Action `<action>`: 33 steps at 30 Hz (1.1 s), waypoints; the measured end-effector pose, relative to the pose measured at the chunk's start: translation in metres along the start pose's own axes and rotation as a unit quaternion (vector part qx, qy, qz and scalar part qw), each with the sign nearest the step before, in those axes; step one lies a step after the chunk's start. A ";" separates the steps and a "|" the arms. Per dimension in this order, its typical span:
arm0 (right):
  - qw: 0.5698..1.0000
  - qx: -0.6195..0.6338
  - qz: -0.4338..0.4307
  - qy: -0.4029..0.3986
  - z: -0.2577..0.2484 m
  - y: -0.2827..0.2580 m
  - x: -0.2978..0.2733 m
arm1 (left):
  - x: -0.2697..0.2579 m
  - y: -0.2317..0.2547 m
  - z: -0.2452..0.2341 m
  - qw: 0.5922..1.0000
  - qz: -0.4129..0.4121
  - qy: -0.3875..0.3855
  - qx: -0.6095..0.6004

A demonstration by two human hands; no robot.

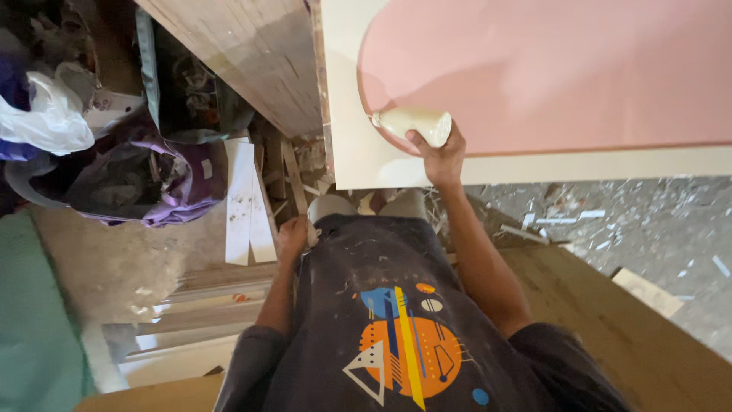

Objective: The person applies a line of glue from a bottle onto the edge of a white wooden panel with a pink inset.

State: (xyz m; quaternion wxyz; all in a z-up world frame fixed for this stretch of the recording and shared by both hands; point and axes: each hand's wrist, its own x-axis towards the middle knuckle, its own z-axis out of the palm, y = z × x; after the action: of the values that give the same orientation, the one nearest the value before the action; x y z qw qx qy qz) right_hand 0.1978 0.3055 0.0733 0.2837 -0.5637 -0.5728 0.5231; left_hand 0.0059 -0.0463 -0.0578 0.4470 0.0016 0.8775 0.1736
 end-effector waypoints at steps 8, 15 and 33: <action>0.996 0.030 0.024 0.078 0.035 -0.009 -0.007 | -0.017 0.029 -0.014 1.000 -0.003 -0.002 -0.027; 0.987 0.089 0.002 0.130 0.062 -0.031 0.002 | 0.020 0.034 -0.025 1.000 0.006 -0.011 -0.018; 0.955 0.063 -0.005 0.291 0.130 -0.047 0.003 | 0.084 0.051 -0.097 0.997 0.042 -0.048 0.048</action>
State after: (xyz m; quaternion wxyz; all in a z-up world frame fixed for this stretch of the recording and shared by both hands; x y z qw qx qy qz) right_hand 0.0620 0.2807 0.0773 0.4754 -0.6694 -0.4348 0.3699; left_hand -0.1282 -0.0144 -0.0552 0.4799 0.0684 0.8617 0.1500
